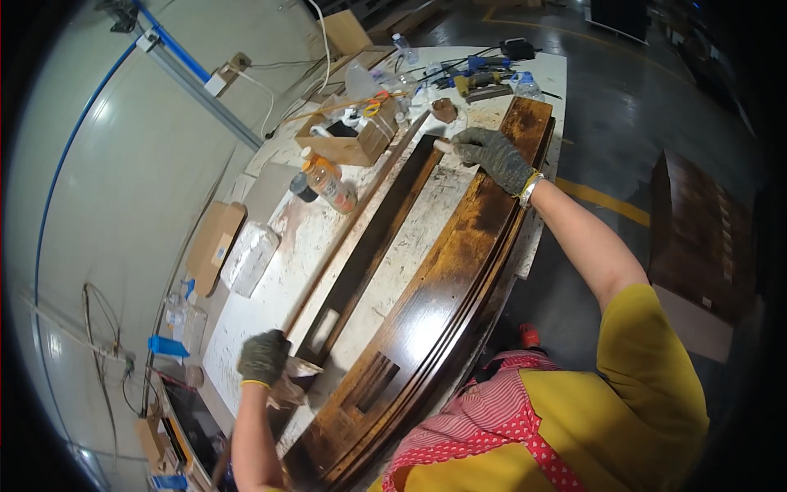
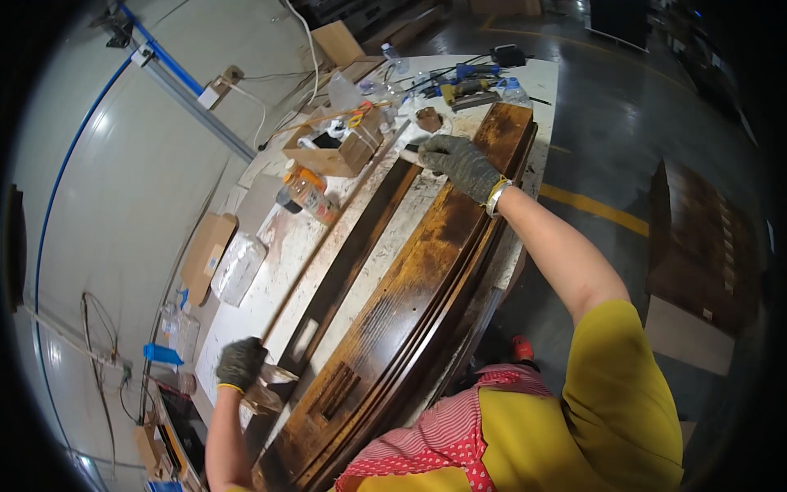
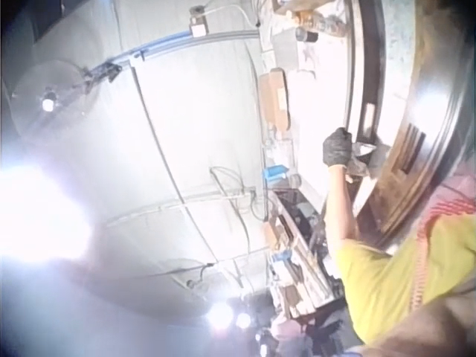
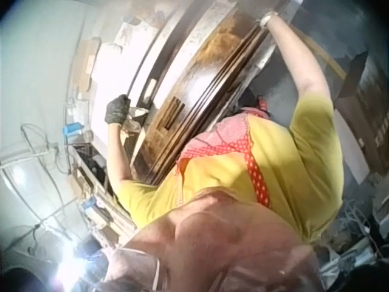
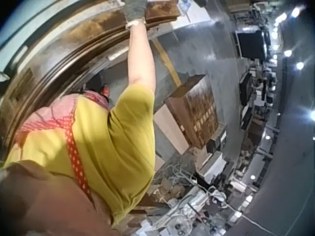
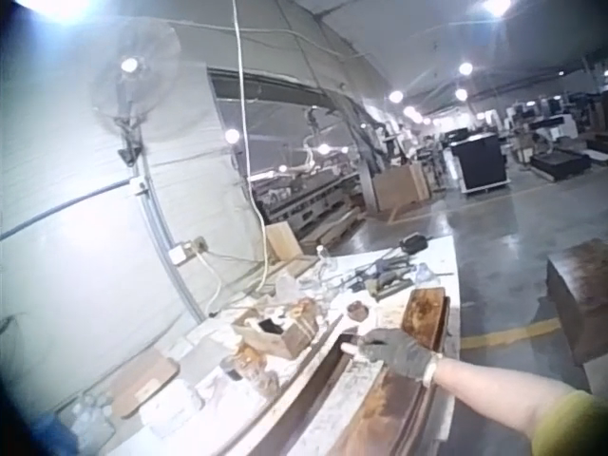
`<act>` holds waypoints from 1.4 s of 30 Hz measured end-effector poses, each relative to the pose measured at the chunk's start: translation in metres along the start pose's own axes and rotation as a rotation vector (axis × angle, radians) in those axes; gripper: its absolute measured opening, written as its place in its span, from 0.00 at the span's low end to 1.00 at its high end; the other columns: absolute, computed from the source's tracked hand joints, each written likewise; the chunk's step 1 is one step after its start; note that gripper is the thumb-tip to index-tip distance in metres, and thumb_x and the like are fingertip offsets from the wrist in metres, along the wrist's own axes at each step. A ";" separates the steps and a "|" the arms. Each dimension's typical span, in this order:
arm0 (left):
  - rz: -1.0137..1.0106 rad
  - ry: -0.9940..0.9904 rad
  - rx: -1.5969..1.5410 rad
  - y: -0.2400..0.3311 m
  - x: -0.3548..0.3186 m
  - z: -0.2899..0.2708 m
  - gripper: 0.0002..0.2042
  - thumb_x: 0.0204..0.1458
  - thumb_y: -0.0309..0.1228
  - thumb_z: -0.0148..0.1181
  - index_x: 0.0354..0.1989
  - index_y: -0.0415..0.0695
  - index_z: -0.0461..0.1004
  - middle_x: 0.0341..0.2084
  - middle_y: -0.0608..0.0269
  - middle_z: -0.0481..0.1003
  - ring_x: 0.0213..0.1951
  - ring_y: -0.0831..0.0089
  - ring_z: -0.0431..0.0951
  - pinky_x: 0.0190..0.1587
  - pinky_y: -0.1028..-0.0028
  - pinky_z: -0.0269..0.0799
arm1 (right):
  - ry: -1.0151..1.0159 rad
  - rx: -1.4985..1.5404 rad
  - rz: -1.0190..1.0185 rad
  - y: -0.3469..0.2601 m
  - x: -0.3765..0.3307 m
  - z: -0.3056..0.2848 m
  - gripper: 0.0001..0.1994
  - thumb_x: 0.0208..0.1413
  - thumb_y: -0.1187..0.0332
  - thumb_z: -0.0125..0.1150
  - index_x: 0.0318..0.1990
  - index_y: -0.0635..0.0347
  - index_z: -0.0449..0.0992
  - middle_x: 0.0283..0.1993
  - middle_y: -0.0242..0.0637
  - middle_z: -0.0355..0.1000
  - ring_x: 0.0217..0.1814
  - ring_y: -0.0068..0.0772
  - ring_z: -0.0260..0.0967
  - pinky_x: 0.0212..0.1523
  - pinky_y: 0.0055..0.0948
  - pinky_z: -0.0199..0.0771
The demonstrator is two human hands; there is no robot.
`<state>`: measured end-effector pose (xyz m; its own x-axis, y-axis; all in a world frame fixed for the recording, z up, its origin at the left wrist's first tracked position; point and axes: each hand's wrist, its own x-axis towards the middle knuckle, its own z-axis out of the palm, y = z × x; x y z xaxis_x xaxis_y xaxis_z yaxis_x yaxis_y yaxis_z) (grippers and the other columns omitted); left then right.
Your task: The person wipes long wooden boards with a cloth, uses pliers to remove an item from a wooden block, and wipes a stack of boards.
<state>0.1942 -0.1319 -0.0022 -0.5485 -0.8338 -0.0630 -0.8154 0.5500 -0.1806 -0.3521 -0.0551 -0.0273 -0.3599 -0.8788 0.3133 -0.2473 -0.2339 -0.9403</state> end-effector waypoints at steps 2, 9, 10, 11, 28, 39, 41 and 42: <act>-0.038 0.044 0.115 0.006 -0.005 -0.034 0.09 0.47 0.39 0.63 0.29 0.47 0.77 0.25 0.52 0.78 0.30 0.50 0.78 0.36 0.55 0.72 | 0.062 0.059 0.001 -0.008 -0.007 -0.006 0.13 0.58 0.68 0.61 0.47 0.67 0.76 0.38 0.32 0.74 0.36 0.20 0.69 0.41 0.22 0.72; -0.124 0.283 0.281 0.068 -0.110 -0.148 0.10 0.40 0.29 0.65 0.32 0.43 0.75 0.27 0.51 0.75 0.32 0.50 0.75 0.34 0.56 0.70 | 0.343 0.321 -0.360 -0.044 -0.021 -0.037 0.16 0.61 0.64 0.59 0.50 0.67 0.74 0.44 0.35 0.75 0.42 0.25 0.74 0.46 0.23 0.77; -0.096 0.347 0.315 0.069 -0.121 -0.146 0.10 0.39 0.28 0.66 0.32 0.42 0.75 0.27 0.50 0.74 0.32 0.49 0.75 0.33 0.57 0.70 | 0.401 0.088 -0.514 -0.043 -0.018 -0.050 0.17 0.61 0.63 0.59 0.52 0.67 0.73 0.47 0.36 0.74 0.43 0.27 0.75 0.48 0.23 0.77; -0.098 0.341 0.315 0.082 -0.135 -0.149 0.10 0.39 0.28 0.66 0.32 0.42 0.75 0.27 0.50 0.74 0.32 0.49 0.75 0.33 0.57 0.70 | 0.250 0.347 -0.457 -0.078 -0.026 -0.046 0.17 0.61 0.61 0.59 0.52 0.64 0.74 0.46 0.36 0.75 0.46 0.27 0.75 0.48 0.24 0.77; -0.214 0.164 -0.328 0.146 -0.182 -0.136 0.10 0.52 0.24 0.59 0.43 0.40 0.77 0.31 0.56 0.79 0.35 0.69 0.79 0.37 0.70 0.76 | -0.365 0.115 0.005 -0.030 -0.043 0.004 0.15 0.58 0.61 0.60 0.45 0.64 0.76 0.41 0.42 0.74 0.42 0.33 0.71 0.45 0.32 0.71; -0.341 -0.166 -0.407 0.181 -0.153 -0.092 0.43 0.38 0.43 0.71 0.66 0.50 0.58 0.60 0.40 0.64 0.48 0.46 0.76 0.48 0.52 0.73 | -0.456 0.421 0.236 0.028 -0.019 -0.055 0.25 0.60 0.61 0.56 0.62 0.64 0.64 0.63 0.42 0.63 0.63 0.39 0.63 0.57 0.39 0.72; -0.304 -0.270 -0.272 0.181 -0.153 -0.092 0.43 0.42 0.43 0.70 0.68 0.48 0.55 0.63 0.38 0.59 0.44 0.44 0.78 0.45 0.56 0.76 | -0.435 -0.322 -0.233 0.019 -0.003 -0.043 0.20 0.65 0.63 0.49 0.60 0.66 0.66 0.62 0.41 0.65 0.61 0.34 0.64 0.58 0.34 0.71; -0.301 -0.278 -0.297 0.177 -0.151 -0.091 0.42 0.42 0.40 0.69 0.68 0.49 0.55 0.61 0.38 0.60 0.45 0.44 0.78 0.45 0.55 0.76 | -0.444 -0.487 -0.411 0.015 0.001 -0.040 0.19 0.65 0.66 0.48 0.59 0.68 0.67 0.60 0.41 0.66 0.61 0.33 0.64 0.58 0.32 0.69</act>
<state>0.1155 0.0957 0.0641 -0.2437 -0.9164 -0.3174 -0.9695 0.2394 0.0532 -0.3922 -0.0429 -0.0357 0.2155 -0.8694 0.4447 -0.6873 -0.4585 -0.5633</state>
